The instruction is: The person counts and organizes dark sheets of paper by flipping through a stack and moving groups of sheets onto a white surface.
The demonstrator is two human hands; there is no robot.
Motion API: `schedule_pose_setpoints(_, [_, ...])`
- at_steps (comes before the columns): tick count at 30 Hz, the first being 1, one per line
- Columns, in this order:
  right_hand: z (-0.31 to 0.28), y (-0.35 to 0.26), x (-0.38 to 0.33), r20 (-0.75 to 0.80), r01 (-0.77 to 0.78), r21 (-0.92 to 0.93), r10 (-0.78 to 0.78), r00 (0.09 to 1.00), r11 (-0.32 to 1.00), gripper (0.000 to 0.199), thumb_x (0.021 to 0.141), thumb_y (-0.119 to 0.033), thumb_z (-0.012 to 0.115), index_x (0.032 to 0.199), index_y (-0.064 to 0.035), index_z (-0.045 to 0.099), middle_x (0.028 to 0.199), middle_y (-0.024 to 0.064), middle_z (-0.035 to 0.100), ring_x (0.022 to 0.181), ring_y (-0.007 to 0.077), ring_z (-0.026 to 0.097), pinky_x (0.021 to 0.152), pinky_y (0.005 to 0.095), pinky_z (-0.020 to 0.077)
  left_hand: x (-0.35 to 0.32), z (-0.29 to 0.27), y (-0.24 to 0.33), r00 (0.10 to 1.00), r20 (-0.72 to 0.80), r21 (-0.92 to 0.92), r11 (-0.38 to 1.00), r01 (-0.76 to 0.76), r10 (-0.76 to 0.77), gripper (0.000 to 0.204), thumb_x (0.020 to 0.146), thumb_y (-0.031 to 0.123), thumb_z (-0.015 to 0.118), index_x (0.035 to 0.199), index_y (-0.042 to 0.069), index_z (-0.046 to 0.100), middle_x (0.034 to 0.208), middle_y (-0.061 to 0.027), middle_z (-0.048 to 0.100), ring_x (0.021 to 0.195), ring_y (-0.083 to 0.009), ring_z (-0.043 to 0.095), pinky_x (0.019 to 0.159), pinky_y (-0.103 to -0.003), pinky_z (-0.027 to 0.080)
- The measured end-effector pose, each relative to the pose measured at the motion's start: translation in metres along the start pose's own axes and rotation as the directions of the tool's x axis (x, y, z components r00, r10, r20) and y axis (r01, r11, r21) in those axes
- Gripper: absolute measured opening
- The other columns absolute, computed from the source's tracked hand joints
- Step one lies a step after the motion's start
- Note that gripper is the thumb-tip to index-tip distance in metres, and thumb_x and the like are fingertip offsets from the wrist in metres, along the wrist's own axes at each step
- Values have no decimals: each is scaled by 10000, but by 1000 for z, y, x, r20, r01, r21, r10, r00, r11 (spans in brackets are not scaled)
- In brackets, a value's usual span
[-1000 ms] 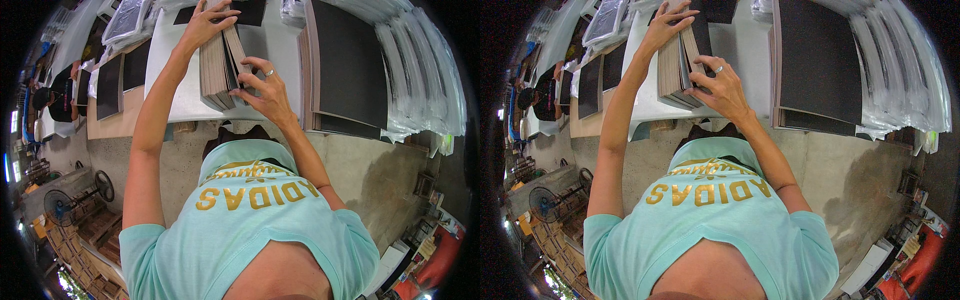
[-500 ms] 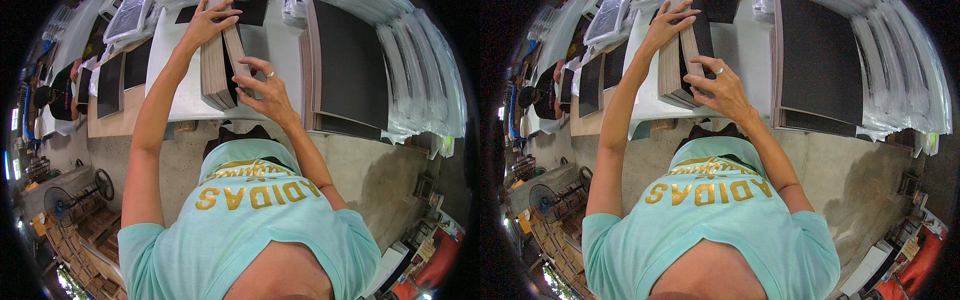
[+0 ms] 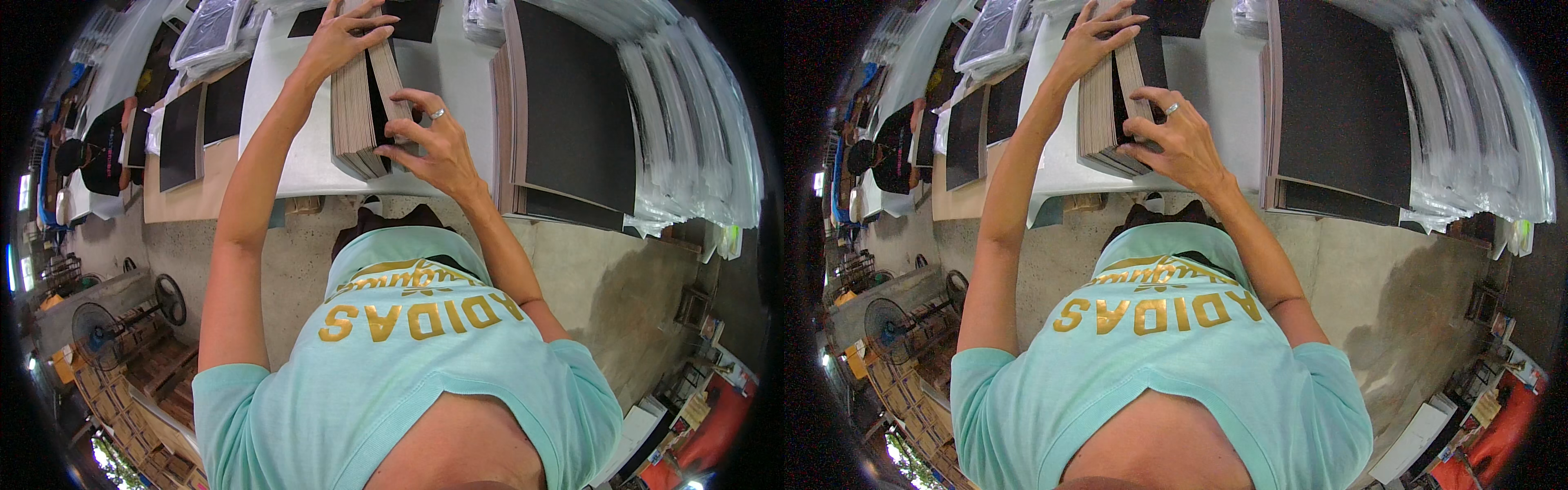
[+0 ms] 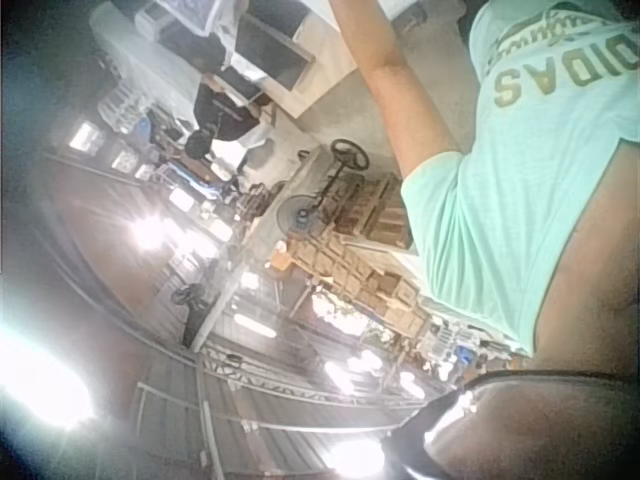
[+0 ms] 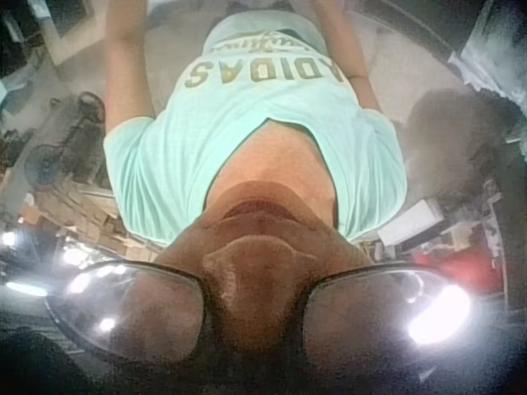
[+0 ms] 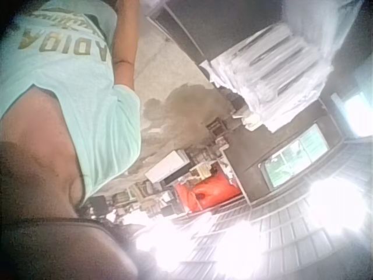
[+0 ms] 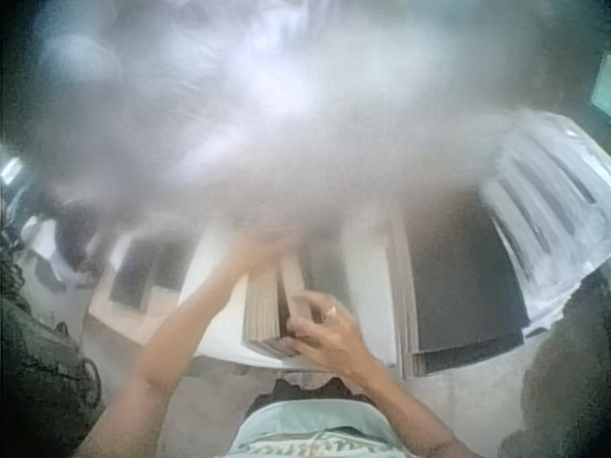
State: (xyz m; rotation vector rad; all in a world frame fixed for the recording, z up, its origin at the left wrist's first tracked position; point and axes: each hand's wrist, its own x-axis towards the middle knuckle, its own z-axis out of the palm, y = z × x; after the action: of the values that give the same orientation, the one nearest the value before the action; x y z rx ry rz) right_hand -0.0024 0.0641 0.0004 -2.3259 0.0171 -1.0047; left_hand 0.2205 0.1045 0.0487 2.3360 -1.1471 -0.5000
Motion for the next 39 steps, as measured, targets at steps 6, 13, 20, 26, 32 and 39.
schedule_pose_setpoints(6, [-2,2,-4,-18,-46,42,47,999,998,232,714,-234,800,888,-150,670,1198,62,558,995,261,579,823,371,529,17,13,-11,992,4,-62,990,-127,127,580,919,514,559,1373,155,517,1426,-103,488,1307,-269,447,1092,-427,341])
schedule_pose_setpoints(13, [-1,3,-6,-6,17,46,-16,1000,999,227,723,-237,790,907,-157,682,1187,66,556,966,259,584,823,368,520,12,11,-14,990,12,-23,990,-138,139,585,927,520,545,1382,155,506,1429,-104,485,1311,-263,444,1097,-423,339])
schedule_pose_setpoints(20, [3,-6,1,21,-2,1,2,1000,1000,321,650,-252,853,888,-118,685,1211,65,558,979,243,610,788,360,539,-4,-1,-2,1000,-6,-55,998,5,-6,618,906,554,558,1373,152,515,1422,-105,493,1297,-265,459,1078,-425,359])
schedule_pose_setpoints(26, [6,-7,1,-9,-22,12,23,1000,1000,293,654,-220,853,853,-111,668,1187,63,561,964,241,612,763,353,543,9,7,-19,991,-60,65,991,-115,119,591,908,533,561,1348,139,540,1407,-121,504,1291,-279,462,1069,-423,360])
schedule_pose_setpoints(32, [6,-5,0,-10,-8,5,8,1000,1000,277,668,-209,847,861,-114,672,1191,56,558,963,226,605,774,346,545,4,7,-15,994,-45,82,992,-93,97,587,922,537,535,1374,164,515,1428,-111,484,1304,-284,449,1079,-439,353])
schedule_pose_setpoints(39, [7,-4,-7,15,-16,96,15,1000,995,257,734,-206,783,982,-198,716,1188,53,559,959,235,616,812,347,552,-1,4,-12,998,4,-19,998,-66,66,600,925,548,527,1391,171,497,1439,-106,473,1305,-282,448,1079,-444,361])
